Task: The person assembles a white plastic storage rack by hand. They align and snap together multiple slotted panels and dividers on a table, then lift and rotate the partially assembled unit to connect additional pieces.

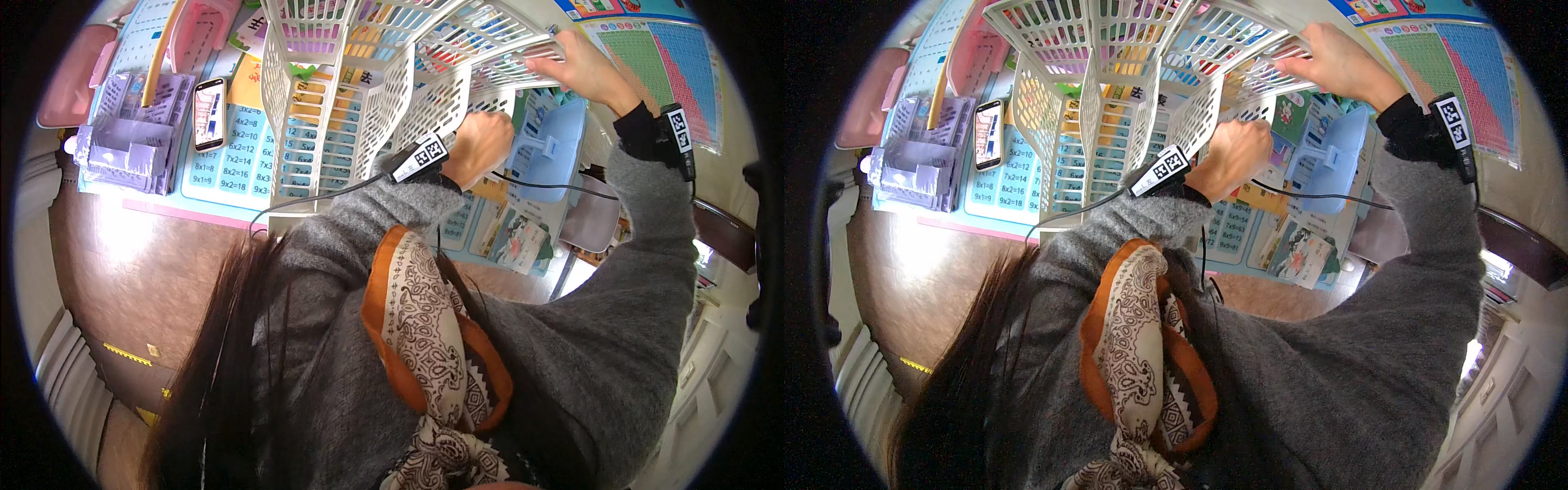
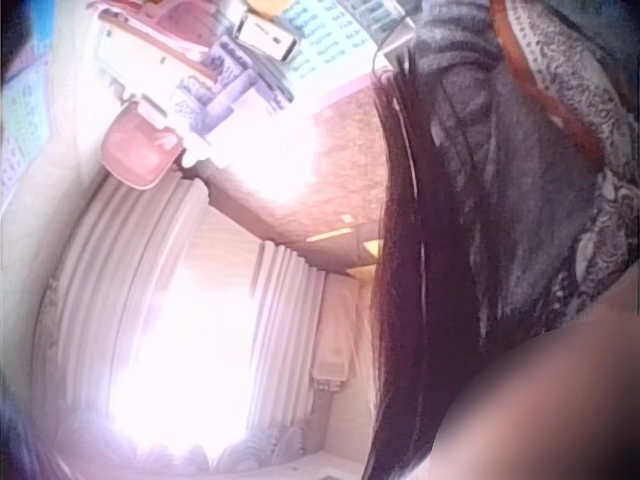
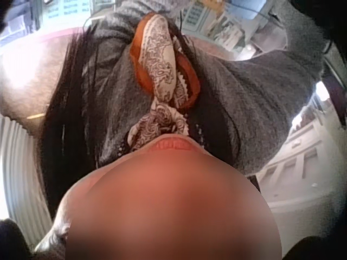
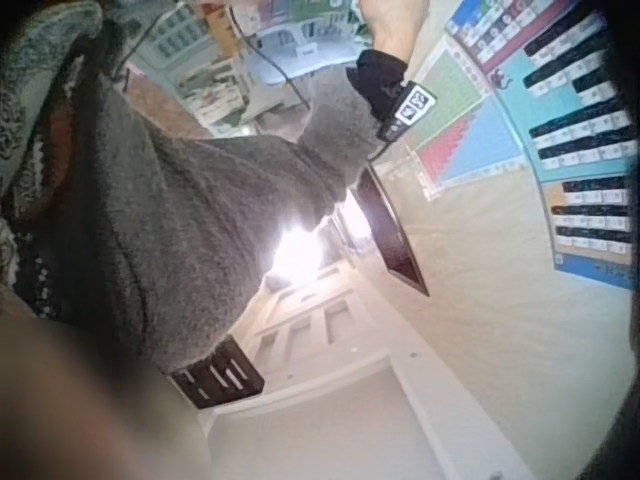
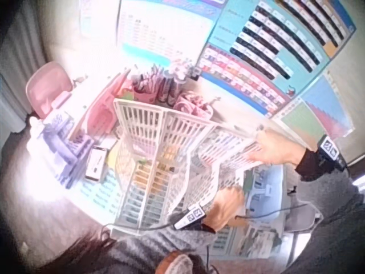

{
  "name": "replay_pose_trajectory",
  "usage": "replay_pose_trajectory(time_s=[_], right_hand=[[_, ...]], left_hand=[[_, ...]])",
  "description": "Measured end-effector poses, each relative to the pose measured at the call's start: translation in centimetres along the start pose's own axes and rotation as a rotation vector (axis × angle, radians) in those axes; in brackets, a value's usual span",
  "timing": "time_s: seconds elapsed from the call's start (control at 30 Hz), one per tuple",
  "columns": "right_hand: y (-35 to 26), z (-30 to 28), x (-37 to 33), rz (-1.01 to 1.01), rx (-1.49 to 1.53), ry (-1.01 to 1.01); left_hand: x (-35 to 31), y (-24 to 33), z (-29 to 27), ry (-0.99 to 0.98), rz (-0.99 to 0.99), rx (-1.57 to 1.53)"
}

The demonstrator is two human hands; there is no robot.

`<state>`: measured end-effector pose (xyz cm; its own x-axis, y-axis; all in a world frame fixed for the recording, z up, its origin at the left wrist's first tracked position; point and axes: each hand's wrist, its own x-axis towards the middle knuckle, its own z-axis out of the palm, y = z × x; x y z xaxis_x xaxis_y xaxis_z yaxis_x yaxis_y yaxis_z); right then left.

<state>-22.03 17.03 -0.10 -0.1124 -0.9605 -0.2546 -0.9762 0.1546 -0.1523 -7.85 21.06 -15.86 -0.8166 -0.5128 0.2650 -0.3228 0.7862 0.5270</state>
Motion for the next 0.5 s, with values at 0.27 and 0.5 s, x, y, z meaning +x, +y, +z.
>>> replay_pose_trajectory(time_s=[0.27,0.5], right_hand=[[0.9,0.7,0.0,-0.028,0.042,-0.057],[2.3,3.3,-3.7,0.034,0.124,0.197]], left_hand=[[0.0,-0.3,0.5,-0.047,0.117,0.013],[-1.9,1.0,0.4,-0.014,0.178,0.127]])
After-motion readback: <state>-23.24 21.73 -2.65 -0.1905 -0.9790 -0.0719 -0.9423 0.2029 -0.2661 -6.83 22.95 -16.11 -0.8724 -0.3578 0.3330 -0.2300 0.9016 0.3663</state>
